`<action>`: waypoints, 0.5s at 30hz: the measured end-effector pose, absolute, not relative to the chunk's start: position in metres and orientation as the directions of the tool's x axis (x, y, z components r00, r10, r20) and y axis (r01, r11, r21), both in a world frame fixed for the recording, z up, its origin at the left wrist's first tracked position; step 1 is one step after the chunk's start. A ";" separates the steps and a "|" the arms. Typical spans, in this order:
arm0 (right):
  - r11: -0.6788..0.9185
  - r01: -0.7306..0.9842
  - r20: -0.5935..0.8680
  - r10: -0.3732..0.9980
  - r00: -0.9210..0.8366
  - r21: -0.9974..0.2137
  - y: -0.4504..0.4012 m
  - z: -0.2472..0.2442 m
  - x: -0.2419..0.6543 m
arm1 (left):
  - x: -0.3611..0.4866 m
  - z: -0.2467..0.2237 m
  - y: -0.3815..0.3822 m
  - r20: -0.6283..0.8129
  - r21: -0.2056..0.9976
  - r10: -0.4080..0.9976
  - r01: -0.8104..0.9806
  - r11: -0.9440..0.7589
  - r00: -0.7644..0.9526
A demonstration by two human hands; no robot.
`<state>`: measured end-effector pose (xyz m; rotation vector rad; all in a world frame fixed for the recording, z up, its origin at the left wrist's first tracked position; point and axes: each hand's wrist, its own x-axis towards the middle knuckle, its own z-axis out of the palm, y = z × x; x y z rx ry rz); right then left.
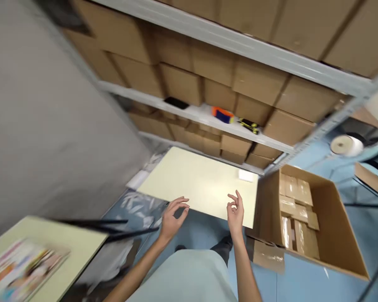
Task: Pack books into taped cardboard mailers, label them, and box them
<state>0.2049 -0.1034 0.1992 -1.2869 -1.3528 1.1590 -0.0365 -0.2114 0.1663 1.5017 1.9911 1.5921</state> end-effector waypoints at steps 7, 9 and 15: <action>0.074 0.087 0.025 0.884 -0.467 -0.993 -0.168 0.240 0.012 | -0.138 0.213 -0.354 0.419 0.843 0.507 0.531 0.091 -0.753; 0.075 0.089 0.010 0.818 -0.575 -0.993 -0.184 0.246 -0.025 | -0.155 0.218 -0.384 0.409 0.854 0.420 0.502 0.138 -0.810; 0.080 0.127 -0.063 0.547 -0.835 -0.989 -0.209 0.243 -0.118 | -0.189 0.222 -0.440 0.301 0.897 0.136 0.329 0.295 -0.944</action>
